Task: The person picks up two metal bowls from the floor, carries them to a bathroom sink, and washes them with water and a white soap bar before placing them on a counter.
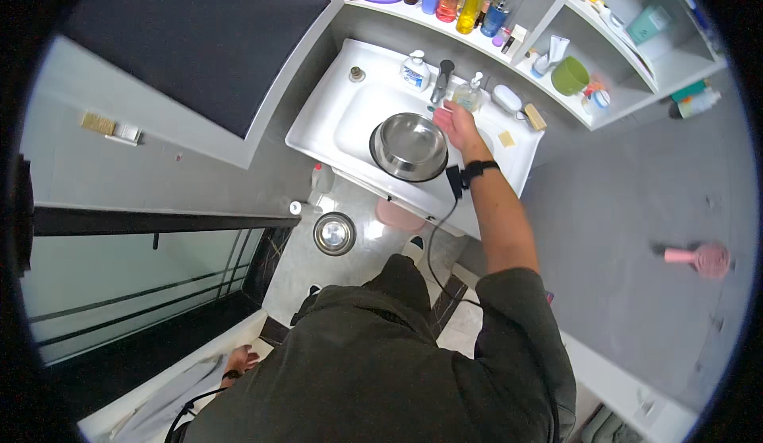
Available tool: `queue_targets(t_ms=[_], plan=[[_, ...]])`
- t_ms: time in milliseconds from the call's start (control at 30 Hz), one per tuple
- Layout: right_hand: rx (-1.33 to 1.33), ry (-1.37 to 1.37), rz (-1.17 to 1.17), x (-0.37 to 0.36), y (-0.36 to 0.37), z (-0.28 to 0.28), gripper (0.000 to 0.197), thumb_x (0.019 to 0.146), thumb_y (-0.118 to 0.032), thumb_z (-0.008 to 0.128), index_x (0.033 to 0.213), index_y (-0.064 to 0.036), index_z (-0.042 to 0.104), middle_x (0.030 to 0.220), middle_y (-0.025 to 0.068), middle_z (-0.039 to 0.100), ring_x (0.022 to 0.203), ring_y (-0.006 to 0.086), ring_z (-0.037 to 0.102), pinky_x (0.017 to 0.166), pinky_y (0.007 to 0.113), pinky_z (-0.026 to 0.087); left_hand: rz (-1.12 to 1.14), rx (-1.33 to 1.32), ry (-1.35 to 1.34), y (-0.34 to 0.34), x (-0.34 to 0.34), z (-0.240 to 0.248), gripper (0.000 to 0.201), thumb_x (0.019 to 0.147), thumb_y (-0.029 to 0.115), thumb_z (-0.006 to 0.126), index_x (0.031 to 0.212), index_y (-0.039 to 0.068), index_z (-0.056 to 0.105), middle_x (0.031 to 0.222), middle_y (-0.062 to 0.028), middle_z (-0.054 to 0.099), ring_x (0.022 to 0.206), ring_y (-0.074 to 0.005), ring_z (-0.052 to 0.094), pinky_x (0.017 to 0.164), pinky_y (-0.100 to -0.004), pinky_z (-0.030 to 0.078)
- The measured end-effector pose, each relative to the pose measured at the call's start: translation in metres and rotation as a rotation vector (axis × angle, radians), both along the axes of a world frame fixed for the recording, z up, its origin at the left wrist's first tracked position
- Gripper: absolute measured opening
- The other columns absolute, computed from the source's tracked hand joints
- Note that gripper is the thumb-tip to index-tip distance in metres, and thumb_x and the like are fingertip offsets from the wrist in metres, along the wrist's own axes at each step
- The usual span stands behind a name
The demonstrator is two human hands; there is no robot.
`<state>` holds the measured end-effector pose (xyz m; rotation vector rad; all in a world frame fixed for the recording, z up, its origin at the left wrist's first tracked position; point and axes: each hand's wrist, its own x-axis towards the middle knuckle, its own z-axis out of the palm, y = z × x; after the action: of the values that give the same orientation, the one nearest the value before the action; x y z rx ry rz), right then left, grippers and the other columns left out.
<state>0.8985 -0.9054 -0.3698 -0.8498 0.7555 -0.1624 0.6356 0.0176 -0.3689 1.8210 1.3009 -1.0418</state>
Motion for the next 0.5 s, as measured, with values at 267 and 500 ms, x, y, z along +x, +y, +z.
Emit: queue_targets(t_ms=[267, 500], plan=[[0.268, -0.124, -0.107, 0.083, -0.051, -0.021, 0.032, 0.095, -0.013, 0.057, 0.114, 0.0094, 0.045, 0.119, 0.0275, 0.055, 0.113, 0.0374, 0.06, 0.103, 0.044, 0.051, -0.017, -0.02, -0.173, -0.106, 0.005, 0.07, 0.03, 0.094, 0.027, 0.054, 0.117, 0.007, 0.06, 0.094, -0.0119, 0.068, 0.085, -0.0265, 0.068, 0.076, -0.0433, 0.056], [0.223, -0.11, -0.018, 0.06, -0.06, 0.013, 0.028, 0.095, -0.01, 0.056, 0.115, 0.0087, 0.051, 0.116, 0.0265, 0.061, 0.109, 0.0346, 0.063, 0.099, 0.043, 0.054, -0.382, -0.106, -0.09, -0.117, 0.102, -0.051, 0.024, 0.095, 0.027, 0.057, 0.106, 0.007, 0.065, 0.089, -0.0086, 0.07, 0.076, -0.0232, 0.069, 0.062, -0.0398, 0.056]])
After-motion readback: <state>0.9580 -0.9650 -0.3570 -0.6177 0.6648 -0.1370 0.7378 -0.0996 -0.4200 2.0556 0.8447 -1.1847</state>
